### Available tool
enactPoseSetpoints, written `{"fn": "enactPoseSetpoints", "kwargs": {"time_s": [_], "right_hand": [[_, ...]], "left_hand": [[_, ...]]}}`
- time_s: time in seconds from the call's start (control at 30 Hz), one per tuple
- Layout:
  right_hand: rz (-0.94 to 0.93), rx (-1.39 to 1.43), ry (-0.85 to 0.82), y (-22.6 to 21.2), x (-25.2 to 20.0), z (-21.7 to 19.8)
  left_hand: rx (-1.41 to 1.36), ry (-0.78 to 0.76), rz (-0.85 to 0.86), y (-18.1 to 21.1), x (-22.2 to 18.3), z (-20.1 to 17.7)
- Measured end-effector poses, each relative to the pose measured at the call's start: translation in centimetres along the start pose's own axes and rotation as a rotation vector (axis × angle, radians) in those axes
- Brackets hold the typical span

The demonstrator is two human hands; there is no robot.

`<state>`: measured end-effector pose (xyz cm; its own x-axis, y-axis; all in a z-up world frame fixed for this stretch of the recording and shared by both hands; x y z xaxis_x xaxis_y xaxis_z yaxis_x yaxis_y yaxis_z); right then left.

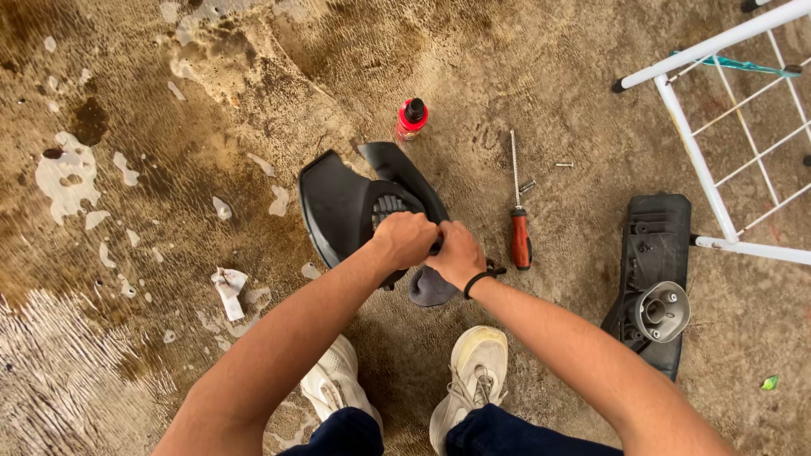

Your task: The person cleans a detached black plastic motorcycle part on the ground using a cloth and a red spray bottle. They then move to the motorcycle and clean the side mirror and the front dashboard area with the same cleaning supplies.

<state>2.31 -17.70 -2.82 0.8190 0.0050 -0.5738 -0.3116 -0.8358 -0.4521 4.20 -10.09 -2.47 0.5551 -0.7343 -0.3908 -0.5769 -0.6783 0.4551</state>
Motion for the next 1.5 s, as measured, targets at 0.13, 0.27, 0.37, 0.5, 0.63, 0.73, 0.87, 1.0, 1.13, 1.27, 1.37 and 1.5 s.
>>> {"fn": "enactPoseSetpoints", "kwargs": {"time_s": [0.13,0.27,0.37,0.5,0.63,0.73,0.87,1.0,1.13,1.27,1.37,1.5], "right_hand": [[-0.301,0.003,-0.058,-1.4,-1.1,-1.3],[-0.594,-0.118,-0.399,-2.1,-3.9,0.2],[-0.588,-0.166,-0.581,-1.8,-3.7,-0.4],[-0.509,-0.025,-0.517,-3.3,-1.3,-4.3],[-0.439,0.056,-0.461,-4.9,0.5,-6.9],[-0.400,0.065,-0.425,-5.5,1.3,-6.6],[-0.334,0.012,-0.403,-4.3,2.3,-5.9],[-0.390,-0.021,-0.429,-3.0,1.8,-5.3],[-0.289,0.089,-0.272,-0.6,2.8,-7.2],[-0.211,0.077,-0.209,1.3,4.4,-8.3],[-0.230,0.056,-0.195,1.8,4.5,-8.3],[-0.203,0.040,-0.208,2.1,4.8,-8.2]], "left_hand": [[-0.048,0.019,-0.066,-1.6,-0.3,-0.7],[0.011,-0.024,-0.029,-1.2,-0.8,-0.2],[0.042,0.020,-0.050,-1.7,-0.7,-1.0],[0.031,0.061,-0.122,-3.6,-1.0,-1.7],[0.055,0.069,-0.126,-4.2,-1.1,-2.0],[0.052,0.107,-0.126,-3.7,-2.0,-1.6],[-0.138,0.101,-0.263,-4.1,-3.0,-0.6],[-0.314,0.193,-0.444,-5.6,-3.4,-0.3],[-0.364,0.244,-0.479,-6.0,-2.5,-0.1],[-0.185,0.300,-0.355,-5.9,-1.7,-1.4],[0.094,0.464,-0.235,-6.0,-1.8,-3.9],[0.043,0.536,-0.416,-9.2,-1.7,-5.8]]}}
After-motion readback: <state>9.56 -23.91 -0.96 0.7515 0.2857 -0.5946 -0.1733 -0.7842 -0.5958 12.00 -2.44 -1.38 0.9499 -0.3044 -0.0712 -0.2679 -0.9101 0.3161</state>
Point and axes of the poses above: each hand's wrist, its own x-axis towards the middle knuckle, its own z-axis out of the palm, y = z × x, the point moved 10 cm from there along x, towards the middle knuckle, and after that the axes turned 11 degrees about x, right-handed, at the moved point
